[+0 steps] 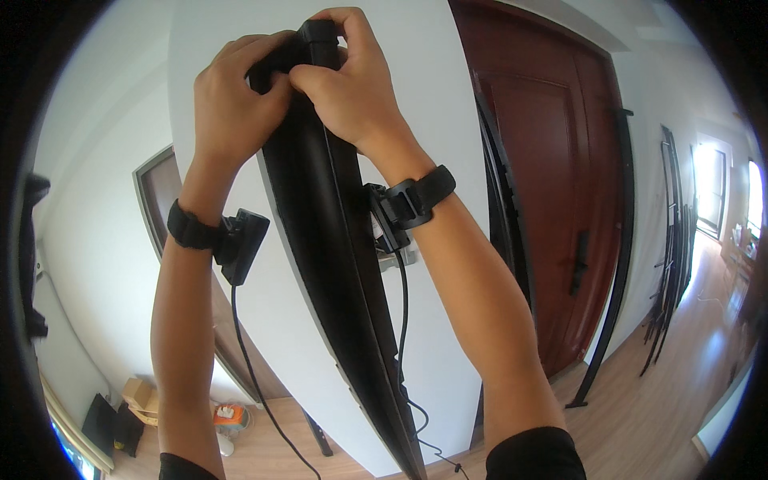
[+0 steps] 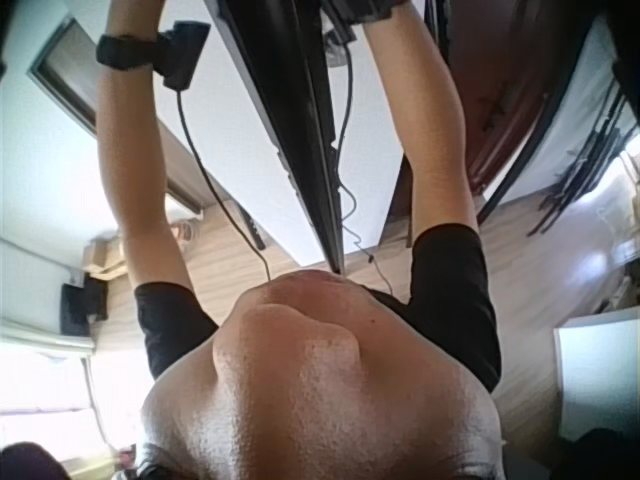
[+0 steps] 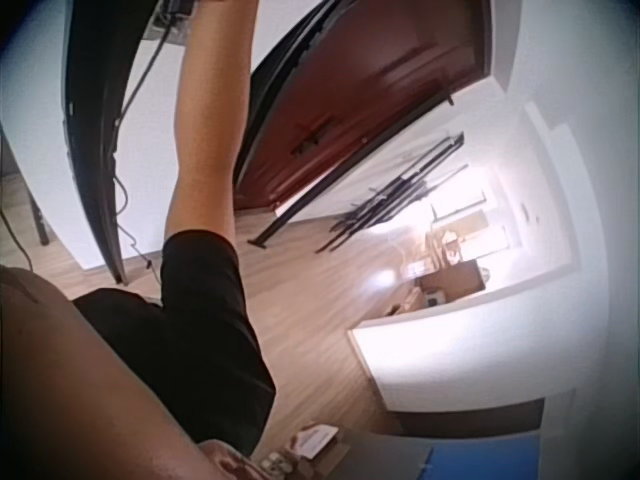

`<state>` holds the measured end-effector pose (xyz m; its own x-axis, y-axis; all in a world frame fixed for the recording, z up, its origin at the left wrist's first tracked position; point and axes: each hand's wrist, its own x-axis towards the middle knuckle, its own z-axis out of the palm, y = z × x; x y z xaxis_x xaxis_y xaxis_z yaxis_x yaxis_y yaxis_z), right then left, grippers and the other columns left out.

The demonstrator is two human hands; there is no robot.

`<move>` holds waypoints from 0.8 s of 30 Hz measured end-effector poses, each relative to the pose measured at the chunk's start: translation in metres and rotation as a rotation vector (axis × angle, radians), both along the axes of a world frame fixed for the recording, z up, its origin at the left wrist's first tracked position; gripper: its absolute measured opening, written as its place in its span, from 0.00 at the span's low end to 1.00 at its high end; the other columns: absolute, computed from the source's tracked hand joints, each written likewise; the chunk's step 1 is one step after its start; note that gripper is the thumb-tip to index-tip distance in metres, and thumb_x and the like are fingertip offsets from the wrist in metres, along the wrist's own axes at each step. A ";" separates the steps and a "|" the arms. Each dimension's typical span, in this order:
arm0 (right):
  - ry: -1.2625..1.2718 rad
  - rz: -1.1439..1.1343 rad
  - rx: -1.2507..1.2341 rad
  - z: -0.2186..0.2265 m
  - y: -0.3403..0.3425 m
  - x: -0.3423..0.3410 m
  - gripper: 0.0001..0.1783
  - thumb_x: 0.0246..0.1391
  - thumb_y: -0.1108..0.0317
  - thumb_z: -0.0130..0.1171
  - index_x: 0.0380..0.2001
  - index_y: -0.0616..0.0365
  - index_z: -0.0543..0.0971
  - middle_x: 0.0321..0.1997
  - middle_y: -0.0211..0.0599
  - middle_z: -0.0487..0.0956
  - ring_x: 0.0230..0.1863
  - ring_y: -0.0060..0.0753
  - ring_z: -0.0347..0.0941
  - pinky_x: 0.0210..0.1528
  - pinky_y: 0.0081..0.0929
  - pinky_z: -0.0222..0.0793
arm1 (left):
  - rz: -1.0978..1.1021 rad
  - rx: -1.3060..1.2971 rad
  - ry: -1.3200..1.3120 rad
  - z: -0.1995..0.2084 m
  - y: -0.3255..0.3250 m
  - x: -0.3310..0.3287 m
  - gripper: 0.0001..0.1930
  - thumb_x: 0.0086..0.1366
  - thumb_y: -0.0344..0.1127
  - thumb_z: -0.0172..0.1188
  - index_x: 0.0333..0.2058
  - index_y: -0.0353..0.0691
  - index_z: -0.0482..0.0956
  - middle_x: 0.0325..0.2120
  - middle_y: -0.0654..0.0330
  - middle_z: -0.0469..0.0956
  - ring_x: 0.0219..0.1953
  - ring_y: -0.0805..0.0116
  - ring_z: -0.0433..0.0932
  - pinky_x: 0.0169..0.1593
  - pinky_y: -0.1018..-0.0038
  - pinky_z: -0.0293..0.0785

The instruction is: The person assembles a black metal frame by connecting long rails with small black plastic connectors. They repeatedly pick up rails, align ends, insert connectors, and press them together, then place the assembled sections against a door and wall.

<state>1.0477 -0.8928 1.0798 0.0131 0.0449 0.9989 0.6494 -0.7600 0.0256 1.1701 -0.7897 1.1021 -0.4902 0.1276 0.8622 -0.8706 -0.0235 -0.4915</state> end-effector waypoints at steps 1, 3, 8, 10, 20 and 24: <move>-0.012 -0.006 -0.002 0.001 -0.001 0.000 0.26 0.55 0.74 0.60 0.56 0.57 0.66 0.43 0.36 0.72 0.45 0.26 0.71 0.44 0.25 0.73 | -0.030 0.014 0.017 -0.001 0.000 -0.001 0.19 0.57 0.27 0.62 0.48 0.40 0.86 0.44 0.53 0.85 0.45 0.56 0.85 0.53 0.67 0.80; -0.047 -0.018 0.000 0.002 -0.003 0.002 0.27 0.53 0.75 0.60 0.56 0.56 0.67 0.42 0.35 0.72 0.42 0.25 0.72 0.42 0.24 0.72 | -0.092 0.043 0.048 -0.001 0.002 0.000 0.18 0.57 0.26 0.61 0.47 0.39 0.86 0.42 0.54 0.86 0.44 0.59 0.85 0.54 0.68 0.80; -0.105 0.007 0.009 0.002 0.001 0.001 0.28 0.48 0.77 0.61 0.54 0.54 0.69 0.38 0.32 0.74 0.36 0.23 0.72 0.36 0.22 0.70 | -0.483 0.117 0.037 -0.001 0.010 0.007 0.21 0.60 0.29 0.64 0.53 0.36 0.78 0.45 0.54 0.82 0.46 0.61 0.83 0.53 0.68 0.78; -0.071 0.077 0.029 0.001 0.003 -0.001 0.29 0.46 0.78 0.61 0.54 0.54 0.70 0.37 0.31 0.74 0.34 0.22 0.72 0.34 0.21 0.69 | -0.581 0.261 0.114 -0.005 0.010 0.008 0.28 0.56 0.27 0.63 0.57 0.37 0.71 0.49 0.55 0.77 0.49 0.64 0.79 0.57 0.68 0.75; 0.010 0.124 0.027 0.006 -0.001 0.011 0.25 0.43 0.81 0.57 0.49 0.58 0.74 0.37 0.30 0.77 0.30 0.18 0.69 0.32 0.19 0.67 | -1.104 0.564 0.277 -0.020 -0.014 0.025 0.30 0.51 0.19 0.58 0.56 0.38 0.70 0.48 0.57 0.75 0.50 0.66 0.75 0.55 0.70 0.75; -0.008 0.087 -0.020 0.008 -0.007 0.018 0.23 0.45 0.81 0.56 0.48 0.59 0.74 0.38 0.32 0.78 0.31 0.19 0.70 0.33 0.20 0.68 | -1.047 0.522 0.206 -0.013 -0.021 0.038 0.28 0.52 0.21 0.60 0.55 0.38 0.71 0.46 0.58 0.76 0.50 0.66 0.75 0.54 0.71 0.75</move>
